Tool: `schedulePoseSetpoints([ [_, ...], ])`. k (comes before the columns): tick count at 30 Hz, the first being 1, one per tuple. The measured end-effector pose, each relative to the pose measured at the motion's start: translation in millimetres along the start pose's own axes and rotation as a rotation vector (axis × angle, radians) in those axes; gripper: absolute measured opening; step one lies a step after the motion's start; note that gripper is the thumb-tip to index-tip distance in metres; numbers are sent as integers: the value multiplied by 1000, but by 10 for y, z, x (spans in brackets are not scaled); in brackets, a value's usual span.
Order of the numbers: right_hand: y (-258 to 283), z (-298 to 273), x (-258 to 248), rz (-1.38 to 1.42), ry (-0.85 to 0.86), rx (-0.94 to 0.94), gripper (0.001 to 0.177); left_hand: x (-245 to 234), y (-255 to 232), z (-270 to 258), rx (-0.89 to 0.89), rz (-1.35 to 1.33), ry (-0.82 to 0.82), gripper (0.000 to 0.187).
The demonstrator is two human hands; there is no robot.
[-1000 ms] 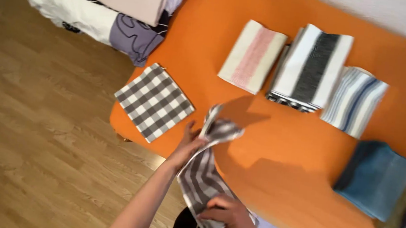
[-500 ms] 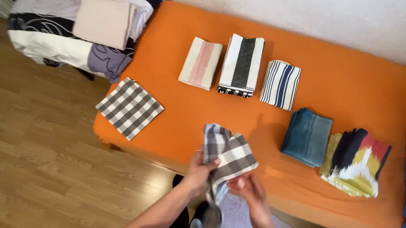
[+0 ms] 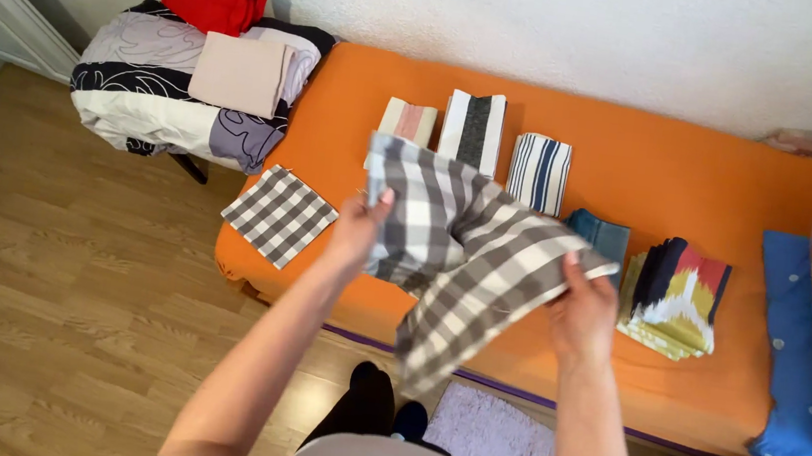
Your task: Folding various pieces of cloth and napkins on a bed and stacking them neatly.
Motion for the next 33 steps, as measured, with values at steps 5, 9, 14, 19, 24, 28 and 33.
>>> schedulePoseSetpoints([
  [5, 533, 75, -198, -36, -50, -146, 18, -213, -663, 207, 115, 3, -41, 25],
  [9, 895, 185, -300, -186, -84, -276, 13, -406, -869, 340, 194, 38, -13, 21],
  [14, 1100, 81, -367, -264, -53, -363, 14, -631, -784, 592, 144, -34, 257, 38],
  [19, 1148, 109, -561, -362, -88, -414, 28, -845, -951, 669, 100, 92, 367, 37],
  [24, 1172, -130, -538, -435, -125, -442, 22, -1041, -771, 854, 193, -165, 342, 12],
  [28, 958, 74, -665, -319, 56, -512, 23, -1035, -700, 823, 243, -105, 287, 31],
  [33, 843, 48, -613, -201, 101, -675, 43, -1325, -137, 1150, 518, 100, 108, 19],
])
Point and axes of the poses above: each hand's wrist, its own z-axis towards the middle knuckle, its own x-axis out of the palm, y = z × x, the point moved 6 cm from there along z, towards the middle knuckle, and after that the axes turned 14 degrees about x, right-handed, at the moved point
